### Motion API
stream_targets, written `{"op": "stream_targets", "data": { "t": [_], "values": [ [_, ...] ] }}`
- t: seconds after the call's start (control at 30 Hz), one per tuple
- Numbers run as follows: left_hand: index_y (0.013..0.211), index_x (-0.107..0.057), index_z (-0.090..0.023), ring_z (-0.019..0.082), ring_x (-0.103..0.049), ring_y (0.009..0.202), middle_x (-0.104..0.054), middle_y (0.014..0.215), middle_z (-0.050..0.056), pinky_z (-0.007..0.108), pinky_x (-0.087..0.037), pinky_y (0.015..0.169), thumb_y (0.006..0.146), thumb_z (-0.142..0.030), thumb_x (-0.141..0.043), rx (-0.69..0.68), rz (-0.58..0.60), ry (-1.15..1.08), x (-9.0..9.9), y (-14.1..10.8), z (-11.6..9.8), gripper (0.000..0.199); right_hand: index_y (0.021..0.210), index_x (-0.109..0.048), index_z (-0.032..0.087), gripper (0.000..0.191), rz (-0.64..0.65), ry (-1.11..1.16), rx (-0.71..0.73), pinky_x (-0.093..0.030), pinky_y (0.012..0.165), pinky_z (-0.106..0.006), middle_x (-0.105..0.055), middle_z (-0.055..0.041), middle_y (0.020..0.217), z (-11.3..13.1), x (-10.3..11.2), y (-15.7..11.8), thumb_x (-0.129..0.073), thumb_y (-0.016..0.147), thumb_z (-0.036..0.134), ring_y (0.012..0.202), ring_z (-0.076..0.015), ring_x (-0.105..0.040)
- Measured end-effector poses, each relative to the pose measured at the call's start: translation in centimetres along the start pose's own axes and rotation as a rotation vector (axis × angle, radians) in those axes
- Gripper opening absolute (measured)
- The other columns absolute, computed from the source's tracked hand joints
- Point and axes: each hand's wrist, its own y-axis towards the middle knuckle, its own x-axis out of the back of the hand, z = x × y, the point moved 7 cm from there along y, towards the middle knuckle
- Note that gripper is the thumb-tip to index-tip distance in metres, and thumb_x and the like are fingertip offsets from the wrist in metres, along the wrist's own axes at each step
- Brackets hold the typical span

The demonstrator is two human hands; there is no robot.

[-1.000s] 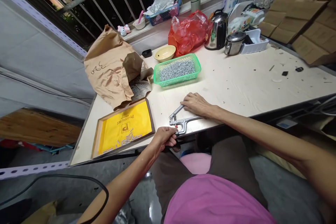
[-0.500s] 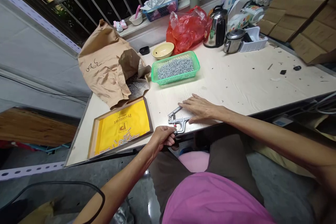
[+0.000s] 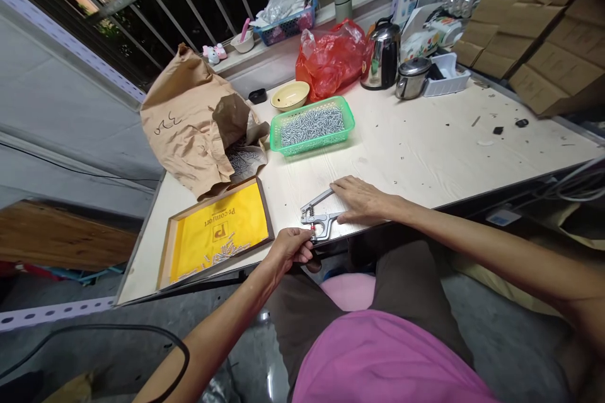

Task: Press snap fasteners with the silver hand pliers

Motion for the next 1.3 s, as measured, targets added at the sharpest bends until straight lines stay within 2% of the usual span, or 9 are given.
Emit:
{"op": "stream_targets", "data": {
  "t": [0.23, 0.33, 0.43, 0.57, 0.67, 0.8, 0.9, 1.03, 1.3],
  "values": [
    [0.071, -0.055, -0.014, 0.007, -0.05, 0.033, -0.056, 0.052, -0.003, 0.018, -0.039, 0.035, 0.086, -0.027, -0.052, -0.089, -0.09, 0.104, 0.6, -1.2, 0.0, 0.021, 0.114, -0.055, 0.016, 0.059, 0.08, -0.072, -0.089, -0.038, 0.082, -0.039, -0.053, -0.0131, 0.114, 0.6, 0.6, 0.5, -0.07, 0.069, 0.051, 0.105, -0.0295, -0.044],
    [0.083, -0.061, -0.016, 0.009, -0.054, 0.039, -0.058, 0.058, -0.003, 0.021, -0.044, 0.042, 0.087, -0.033, -0.05, -0.389, -0.26, 0.377, 1.1, -2.9, -2.0, 0.02, 0.11, -0.057, 0.014, 0.057, 0.109, -0.097, -0.111, -0.037, 0.08, -0.038, -0.054, -0.0133, 0.112, 1.0, 1.1, 0.5, -0.071, 0.068, 0.051, 0.104, -0.0296, -0.045],
    [0.097, -0.064, -0.018, 0.016, -0.064, 0.072, -0.065, 0.08, 0.003, 0.028, -0.051, 0.069, 0.086, -0.03, -0.052, -0.753, -0.411, 0.676, 0.0, -4.4, -4.7, 0.02, 0.103, -0.06, 0.015, 0.049, 0.134, -0.121, -0.115, -0.035, 0.082, -0.038, -0.056, -0.0119, 0.106, 1.4, 1.6, 0.6, -0.072, 0.07, 0.048, 0.102, -0.0286, -0.047],
    [0.116, -0.056, -0.017, 0.024, -0.052, 0.111, -0.059, 0.117, 0.011, 0.038, -0.045, 0.094, 0.081, -0.026, -0.059, -1.006, -0.375, 1.007, -3.3, -3.3, -7.1, 0.036, 0.101, -0.061, 0.015, 0.04, 0.121, -0.133, -0.085, -0.035, 0.081, -0.036, -0.057, -0.0109, 0.104, 2.1, 1.8, 0.7, -0.071, 0.074, 0.041, 0.1, -0.0262, -0.049],
    [0.124, -0.049, -0.015, 0.026, -0.046, 0.118, -0.052, 0.129, 0.012, 0.04, -0.042, 0.097, 0.08, -0.024, -0.058, -1.004, -0.285, 1.154, -5.0, -1.5, -8.0, 0.046, 0.102, -0.061, 0.014, 0.038, 0.101, -0.14, -0.06, -0.037, 0.079, -0.035, -0.057, -0.011, 0.102, 2.0, 1.4, 0.6, -0.069, 0.077, 0.041, 0.098, -0.0258, -0.05],
    [0.126, -0.046, -0.013, 0.026, -0.049, 0.111, -0.055, 0.121, 0.013, 0.039, -0.043, 0.094, 0.08, -0.024, -0.057, -0.943, -0.201, 1.267, -5.9, -0.5, -8.6, 0.049, 0.113, -0.056, 0.014, 0.051, 0.096, -0.11, -0.004, -0.04, 0.08, -0.035, -0.056, -0.0119, 0.106, 1.2, 0.7, 0.0, -0.068, 0.075, 0.045, 0.099, -0.0258, -0.049],
    [0.131, -0.041, -0.013, 0.026, -0.049, 0.11, -0.054, 0.121, 0.014, 0.038, -0.043, 0.092, 0.08, -0.028, -0.059, -0.922, -0.192, 1.332, -6.1, -0.7, -9.1, 0.056, 0.118, -0.055, 0.015, 0.06, 0.12, -0.141, -0.066, -0.042, 0.08, -0.038, -0.055, -0.0133, 0.11, 0.3, 0.8, -0.4, -0.073, 0.069, 0.044, 0.101, -0.0284, -0.049],
    [0.13, -0.04, -0.011, 0.028, -0.048, 0.108, -0.054, 0.117, 0.015, 0.039, -0.043, 0.09, 0.08, -0.035, -0.062, -0.939, -0.189, 1.41, -6.6, -0.7, -9.9, 0.06, 0.111, -0.059, 0.014, 0.05, 0.167, -0.186, -0.142, -0.044, 0.081, -0.038, -0.057, -0.0143, 0.108, 0.9, 1.9, -0.4, -0.073, 0.07, 0.04, 0.102, -0.0298, -0.05],
    [0.102, -0.056, -0.016, 0.025, -0.049, 0.1, -0.056, 0.102, 0.01, 0.037, -0.045, 0.081, 0.088, -0.029, -0.05, -1.019, -0.141, 1.492, -7.5, -0.5, -9.4, 0.02, 0.094, -0.064, 0.014, 0.017, 0.253, -0.189, -0.152, -0.042, 0.078, -0.031, -0.063, -0.0119, 0.1, 2.2, 2.6, -0.6, -0.063, 0.082, 0.027, 0.098, -0.0243, -0.056]
  ]
}}
